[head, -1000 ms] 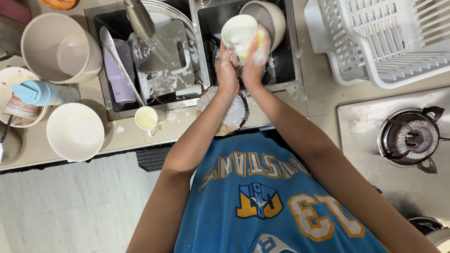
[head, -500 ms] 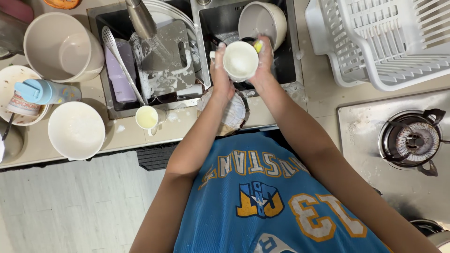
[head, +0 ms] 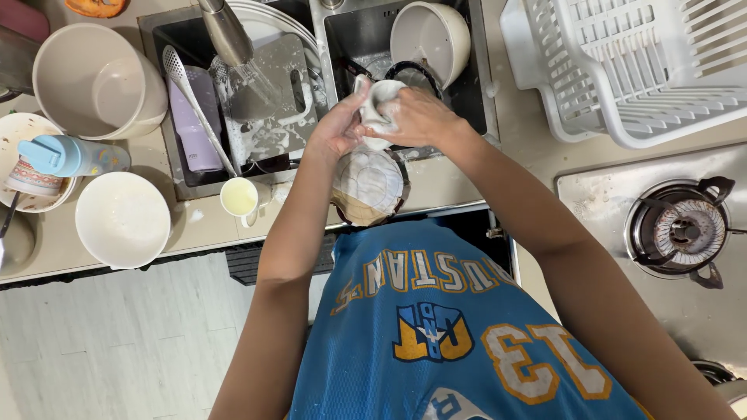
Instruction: The person washes dishes by hand at a double kitchen sink. They rinse a bowl under the tap, scrub bowls, plates, a mug, a cup and a pot lid with a yellow sponge, rinse each item, and set cleaned dishes on the counter beside the sink.
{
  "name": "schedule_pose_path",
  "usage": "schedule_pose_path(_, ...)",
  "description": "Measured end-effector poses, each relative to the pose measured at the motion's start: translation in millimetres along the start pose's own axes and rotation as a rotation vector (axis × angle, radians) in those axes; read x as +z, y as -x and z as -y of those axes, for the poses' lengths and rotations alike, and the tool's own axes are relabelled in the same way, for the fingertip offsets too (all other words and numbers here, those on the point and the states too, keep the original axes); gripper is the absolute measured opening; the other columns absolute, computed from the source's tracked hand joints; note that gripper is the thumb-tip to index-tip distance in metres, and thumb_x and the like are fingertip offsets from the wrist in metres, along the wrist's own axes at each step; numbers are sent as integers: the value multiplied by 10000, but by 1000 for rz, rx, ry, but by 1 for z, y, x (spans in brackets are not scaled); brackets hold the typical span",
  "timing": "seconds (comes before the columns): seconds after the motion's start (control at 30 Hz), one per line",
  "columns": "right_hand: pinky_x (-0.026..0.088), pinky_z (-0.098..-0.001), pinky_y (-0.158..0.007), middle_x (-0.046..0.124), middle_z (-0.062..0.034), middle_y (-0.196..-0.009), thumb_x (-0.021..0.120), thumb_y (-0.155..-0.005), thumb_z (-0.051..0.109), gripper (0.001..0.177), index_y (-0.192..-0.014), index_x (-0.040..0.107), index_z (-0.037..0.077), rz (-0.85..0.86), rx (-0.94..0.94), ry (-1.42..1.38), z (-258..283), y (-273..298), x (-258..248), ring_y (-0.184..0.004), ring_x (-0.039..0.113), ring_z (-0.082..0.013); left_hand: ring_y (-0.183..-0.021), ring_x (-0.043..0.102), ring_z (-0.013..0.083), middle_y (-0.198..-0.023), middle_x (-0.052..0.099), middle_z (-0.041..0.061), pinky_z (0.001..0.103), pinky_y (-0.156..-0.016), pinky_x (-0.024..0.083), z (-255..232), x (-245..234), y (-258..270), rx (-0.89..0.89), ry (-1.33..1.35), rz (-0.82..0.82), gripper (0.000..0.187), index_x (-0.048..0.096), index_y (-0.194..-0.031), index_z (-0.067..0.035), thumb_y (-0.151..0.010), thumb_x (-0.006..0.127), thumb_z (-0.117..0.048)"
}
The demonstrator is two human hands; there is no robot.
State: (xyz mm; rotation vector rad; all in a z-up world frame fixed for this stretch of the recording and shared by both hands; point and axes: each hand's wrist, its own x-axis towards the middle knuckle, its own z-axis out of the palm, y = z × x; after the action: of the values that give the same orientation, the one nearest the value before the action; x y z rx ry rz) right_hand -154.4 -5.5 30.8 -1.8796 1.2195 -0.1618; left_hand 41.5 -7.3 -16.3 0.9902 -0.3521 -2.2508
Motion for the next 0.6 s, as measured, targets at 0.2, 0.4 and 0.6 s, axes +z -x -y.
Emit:
schedule_pose_path(0.2,620,-391,-694,734,-135,-985,467,-893,779,798,-1066,710,38,243,237,-1432,-41,-31,-3,-840,743,-248,-1364,462,252,-1387,554,48,383,-1141,437,15,38,18,853,-991,62,198,645,-1024,-90,-895,793,-118)
schedule_pose_path(0.4,598,-403,-558,682,-93,-833,736,-930,539,492,-1004,694,55,22,323,-1545,-60,-49,3,-647,692,-237,-1309,431,388,-1317,619,82,572,-973,345,25,48,28,1206,-1794,-275,167,707,-825,-115,-678,774,-69)
schedule_pose_path(0.6,618,-337,-700,783,-90,-921,748,-951,247,241,-1025,744,18,-603,140,-917,-28,-42,9,-765,747,-204,-764,490,204,-860,549,145,372,-737,423,49,9,-37,748,-596,-429,335,632,-868,-29,-1142,728,-196)
